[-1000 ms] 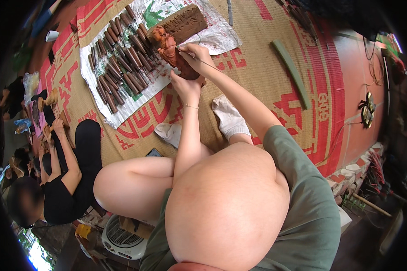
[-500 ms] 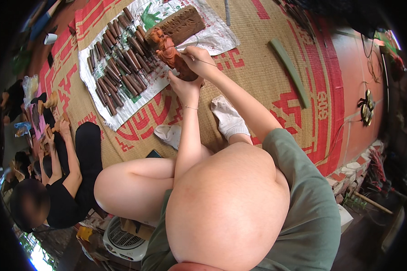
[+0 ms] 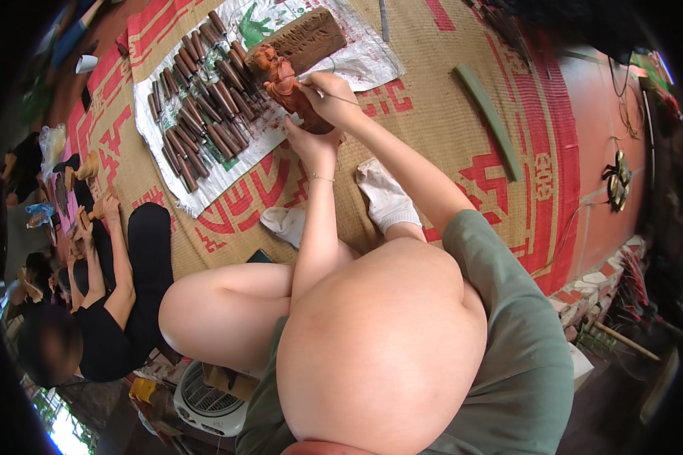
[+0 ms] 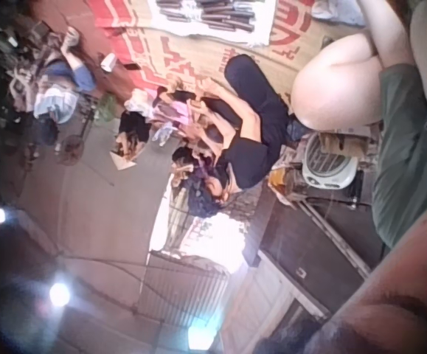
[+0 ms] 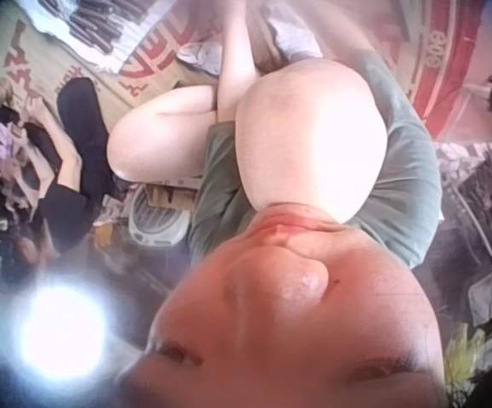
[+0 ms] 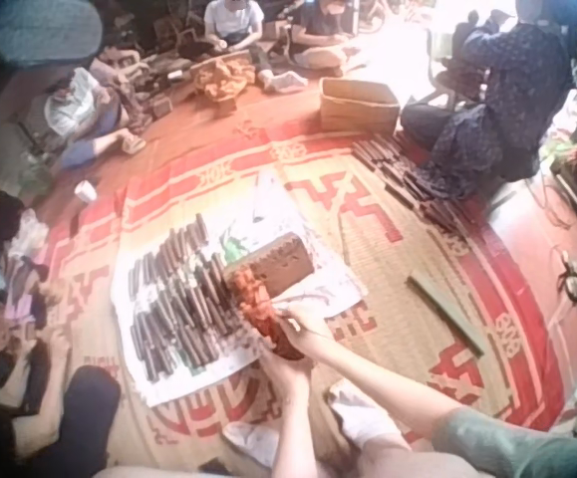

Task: The person sits on a mat and uses a small carving tool to shape a reddish-brown clay figurine. They hold the figurine in one hand and carefully carve details with the other, occasionally rotating the object to access different sides.

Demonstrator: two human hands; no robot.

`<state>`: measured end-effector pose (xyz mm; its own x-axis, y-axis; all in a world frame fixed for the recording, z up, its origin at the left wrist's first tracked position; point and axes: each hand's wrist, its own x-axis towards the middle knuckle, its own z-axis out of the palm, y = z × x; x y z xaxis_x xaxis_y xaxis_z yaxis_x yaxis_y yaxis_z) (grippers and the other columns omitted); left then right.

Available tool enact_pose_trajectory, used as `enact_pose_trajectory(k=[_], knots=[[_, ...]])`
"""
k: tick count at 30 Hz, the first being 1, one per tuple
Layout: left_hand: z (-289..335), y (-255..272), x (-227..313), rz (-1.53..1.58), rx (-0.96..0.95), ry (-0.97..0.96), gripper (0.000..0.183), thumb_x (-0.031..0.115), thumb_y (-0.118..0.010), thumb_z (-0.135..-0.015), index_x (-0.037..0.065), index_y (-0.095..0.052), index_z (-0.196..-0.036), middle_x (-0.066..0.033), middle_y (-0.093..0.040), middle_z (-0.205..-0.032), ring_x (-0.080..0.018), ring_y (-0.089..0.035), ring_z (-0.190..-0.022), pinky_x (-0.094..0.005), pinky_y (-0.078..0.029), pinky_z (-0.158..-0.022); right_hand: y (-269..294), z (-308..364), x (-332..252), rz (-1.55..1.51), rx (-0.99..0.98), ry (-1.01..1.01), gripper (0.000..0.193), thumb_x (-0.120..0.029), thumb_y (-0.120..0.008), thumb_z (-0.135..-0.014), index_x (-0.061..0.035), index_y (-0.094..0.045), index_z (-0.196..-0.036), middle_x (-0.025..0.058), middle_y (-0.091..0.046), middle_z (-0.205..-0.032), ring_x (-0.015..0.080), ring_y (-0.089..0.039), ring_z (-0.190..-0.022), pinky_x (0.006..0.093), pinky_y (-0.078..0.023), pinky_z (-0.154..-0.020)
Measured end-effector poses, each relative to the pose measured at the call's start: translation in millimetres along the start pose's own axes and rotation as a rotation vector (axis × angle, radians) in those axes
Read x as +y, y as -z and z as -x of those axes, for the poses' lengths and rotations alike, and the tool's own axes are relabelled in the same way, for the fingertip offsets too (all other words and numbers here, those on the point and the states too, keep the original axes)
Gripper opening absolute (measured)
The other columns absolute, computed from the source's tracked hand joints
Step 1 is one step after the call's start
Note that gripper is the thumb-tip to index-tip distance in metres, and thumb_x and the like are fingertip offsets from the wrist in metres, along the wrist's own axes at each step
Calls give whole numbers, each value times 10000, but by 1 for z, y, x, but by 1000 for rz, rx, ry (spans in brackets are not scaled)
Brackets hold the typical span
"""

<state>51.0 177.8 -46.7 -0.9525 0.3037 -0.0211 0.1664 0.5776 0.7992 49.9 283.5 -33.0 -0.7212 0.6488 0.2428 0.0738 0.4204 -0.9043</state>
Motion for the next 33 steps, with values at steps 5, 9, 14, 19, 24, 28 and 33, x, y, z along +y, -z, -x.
enact_pose_trajectory(k=[5, 9, 14, 19, 24, 28, 33], knots=[[3, -1, -5, 49, 0, -3, 1032, 294, -858, -577, -125, -292, -1331, -328, -499, -1129, -456, -542, -1032, -486, -443, -884, 4, 13, 2, 157, -146, 136, 98, -108, -666, -785, -31, -639, -841, 156, -644, -788, 334, -625, -731, 393, -499, -647], [1, -5, -14, -13, 47, -52, 1022, 289, -854, -578, -127, -291, -1323, -322, -515, -1082, -455, -565, -975, -491, -456, -858, 2, 20, -10, 197, -100, 149, 115, -149, -672, -783, -42, -637, -807, 146, -643, -773, 336, -623, -731, 412, -501, -646], [2, -6, -9, -49, 24, 1, 1013, 300, -860, -566, -122, -302, -1297, -318, -495, -1108, -456, -535, -1015, -491, -445, -880, -1, -6, 1, 202, 50, 65, 116, -157, -661, -794, -45, -634, -800, 153, -641, -769, 340, -628, -738, 412, -501, -646], [0, -15, -29, -44, 29, -15, 933, 334, -808, -645, -126, -306, -1283, -325, -478, -1126, -465, -513, -1036, -506, -425, -895, -1, 22, -11, 232, -212, 154, 123, -159, -660, -794, -42, -631, -819, 148, -631, -747, 338, -626, -727, 416, -500, -635], [4, -9, -12, -37, 7, -2, 925, 321, -793, -661, -124, -285, -1293, -328, -470, -1127, -469, -501, -1036, -507, -413, -900, -4, 1, -9, 179, 63, 46, 98, -134, -650, -803, -40, -625, -816, 155, -627, -749, 338, -621, -717, 412, -490, -626], [3, -10, -11, -42, 16, -1, 924, 320, -800, -649, -117, -297, -1290, -324, -479, -1124, -461, -506, -1034, -506, -416, -892, -7, 7, -1, 224, 3, 140, 78, -113, -636, -786, -42, -608, -801, 143, -625, -755, 336, -617, -735, 423, -494, -641], [-2, -15, -34, -34, 1, -32, 920, 317, -813, -626, -115, -321, -1272, -304, -515, -1083, -451, -529, -1000, -514, -426, -876, -4, 25, -13, 237, -172, 242, 93, -123, -658, -774, -44, -615, -796, 137, -622, -732, 329, -621, -724, 418, -494, -632]])
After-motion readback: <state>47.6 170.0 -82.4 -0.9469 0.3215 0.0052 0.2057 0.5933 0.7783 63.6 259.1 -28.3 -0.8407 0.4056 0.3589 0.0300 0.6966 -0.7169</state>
